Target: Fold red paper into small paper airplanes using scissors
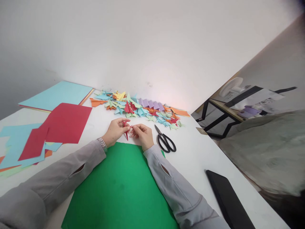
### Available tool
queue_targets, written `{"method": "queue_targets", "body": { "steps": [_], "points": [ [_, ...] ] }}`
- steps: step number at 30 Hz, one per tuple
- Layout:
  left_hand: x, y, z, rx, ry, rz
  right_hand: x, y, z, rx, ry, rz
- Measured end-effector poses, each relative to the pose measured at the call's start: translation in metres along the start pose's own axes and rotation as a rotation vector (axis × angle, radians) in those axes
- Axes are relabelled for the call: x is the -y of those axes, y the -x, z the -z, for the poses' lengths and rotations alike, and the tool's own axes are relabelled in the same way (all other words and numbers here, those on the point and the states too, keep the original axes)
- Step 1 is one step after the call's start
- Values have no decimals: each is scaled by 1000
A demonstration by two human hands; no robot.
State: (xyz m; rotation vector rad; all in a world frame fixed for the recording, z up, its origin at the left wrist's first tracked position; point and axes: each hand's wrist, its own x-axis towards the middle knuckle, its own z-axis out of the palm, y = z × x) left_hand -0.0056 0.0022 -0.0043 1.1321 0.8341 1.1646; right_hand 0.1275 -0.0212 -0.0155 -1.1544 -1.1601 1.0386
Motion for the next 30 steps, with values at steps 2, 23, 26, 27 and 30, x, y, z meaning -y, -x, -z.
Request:
{"method": "queue_targets", "body": {
  "steps": [2, 23, 26, 27, 30],
  "points": [
    [0, 0, 0, 6, 7, 5, 0, 0, 0, -3, 3, -4],
    [1, -2, 1, -43, 59, 47, -6, -4, 2, 2, -55, -15],
    [2, -4, 1, -66, 94, 65, -6, -4, 2, -9, -52, -24],
    [3, -4, 1, -78, 101, 67, -5, -3, 1, 5, -38, -18],
    [2, -4, 1, -107, 115, 74, -4, -2, 0, 27, 5, 16]
  ]
}}
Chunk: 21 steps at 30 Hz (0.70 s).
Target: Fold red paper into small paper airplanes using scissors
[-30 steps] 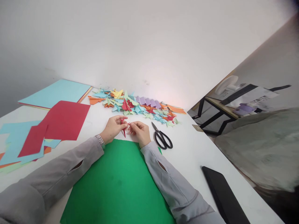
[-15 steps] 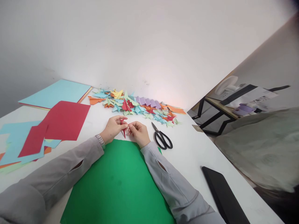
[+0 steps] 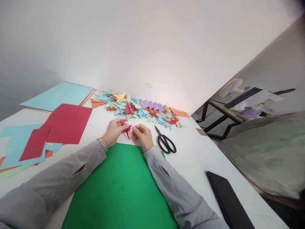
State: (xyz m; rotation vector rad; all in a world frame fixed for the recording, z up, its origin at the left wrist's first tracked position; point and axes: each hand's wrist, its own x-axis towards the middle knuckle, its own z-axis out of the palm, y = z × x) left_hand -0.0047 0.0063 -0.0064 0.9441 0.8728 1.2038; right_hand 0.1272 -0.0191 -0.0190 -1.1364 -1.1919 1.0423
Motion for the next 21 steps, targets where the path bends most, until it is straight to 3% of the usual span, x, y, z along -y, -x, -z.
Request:
{"method": "queue_targets", "body": {
  "steps": [21],
  "points": [
    [3, 0, -1, -18, -104, -51, -3, 7, -5, -80, 285, 208]
  ]
}}
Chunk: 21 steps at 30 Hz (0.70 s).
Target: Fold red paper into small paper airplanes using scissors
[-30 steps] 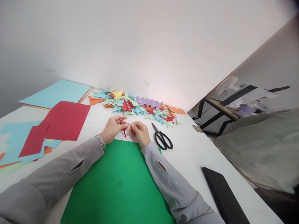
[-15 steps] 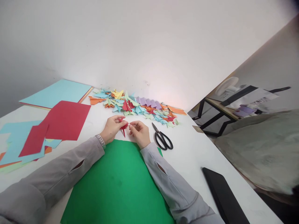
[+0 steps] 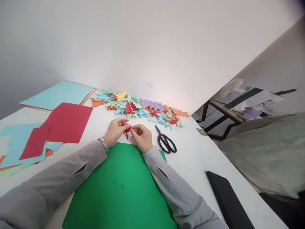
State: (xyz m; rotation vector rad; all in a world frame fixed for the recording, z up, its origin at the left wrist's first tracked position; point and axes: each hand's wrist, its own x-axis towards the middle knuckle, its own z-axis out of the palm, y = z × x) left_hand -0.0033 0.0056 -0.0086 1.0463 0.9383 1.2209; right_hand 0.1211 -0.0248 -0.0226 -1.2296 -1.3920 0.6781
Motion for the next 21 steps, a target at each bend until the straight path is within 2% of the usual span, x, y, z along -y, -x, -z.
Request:
{"method": "queue_targets", "body": {
  "steps": [14, 21],
  "points": [
    [-3, 1, -1, -2, -18, 6, -8, 0, -1, -3, 93, 51],
    [-2, 1, 1, 89, 42, 15, -6, -2, 1, -18, 12, -32]
  ]
}}
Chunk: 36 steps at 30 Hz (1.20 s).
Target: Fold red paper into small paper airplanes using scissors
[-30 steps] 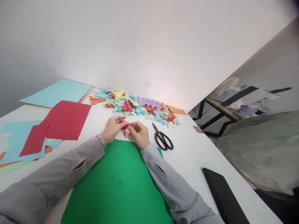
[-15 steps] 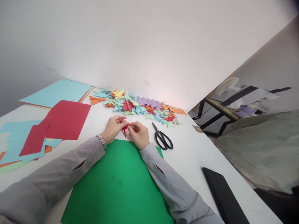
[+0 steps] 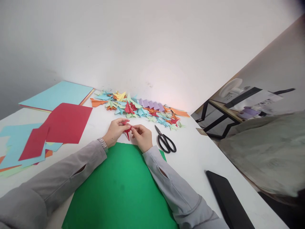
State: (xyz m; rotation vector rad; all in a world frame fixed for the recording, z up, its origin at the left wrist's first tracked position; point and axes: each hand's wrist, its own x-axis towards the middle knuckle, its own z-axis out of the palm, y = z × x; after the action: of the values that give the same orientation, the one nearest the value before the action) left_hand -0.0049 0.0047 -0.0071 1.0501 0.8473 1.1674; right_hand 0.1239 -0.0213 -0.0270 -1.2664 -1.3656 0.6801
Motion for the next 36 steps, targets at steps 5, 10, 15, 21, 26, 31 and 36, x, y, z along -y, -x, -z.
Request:
{"method": "queue_targets", "body": {
  "steps": [5, 10, 15, 21, 26, 31, 36],
  "points": [
    [-1, 2, 0, 30, -16, -30, 4, -2, 2, -38, -43, -47],
    [-2, 3, 0, 47, -30, -28, 4, -4, 2, -87, -81, -71],
    [0, 3, -1, 39, -31, -21, 3, -5, 3, -97, -144, -122],
    [2, 1, 0, 36, -50, -33, 11, -4, 5, -103, -239, -194],
    [1, 2, -1, 59, -127, -56, 10, -5, 5, -96, -224, -187],
    [1, 2, -2, 69, -143, -86, 2, -7, 5, -73, -272, -191],
    [1, 2, -2, 62, -126, -102, 0, -8, 5, -81, -317, -216]
  ]
}}
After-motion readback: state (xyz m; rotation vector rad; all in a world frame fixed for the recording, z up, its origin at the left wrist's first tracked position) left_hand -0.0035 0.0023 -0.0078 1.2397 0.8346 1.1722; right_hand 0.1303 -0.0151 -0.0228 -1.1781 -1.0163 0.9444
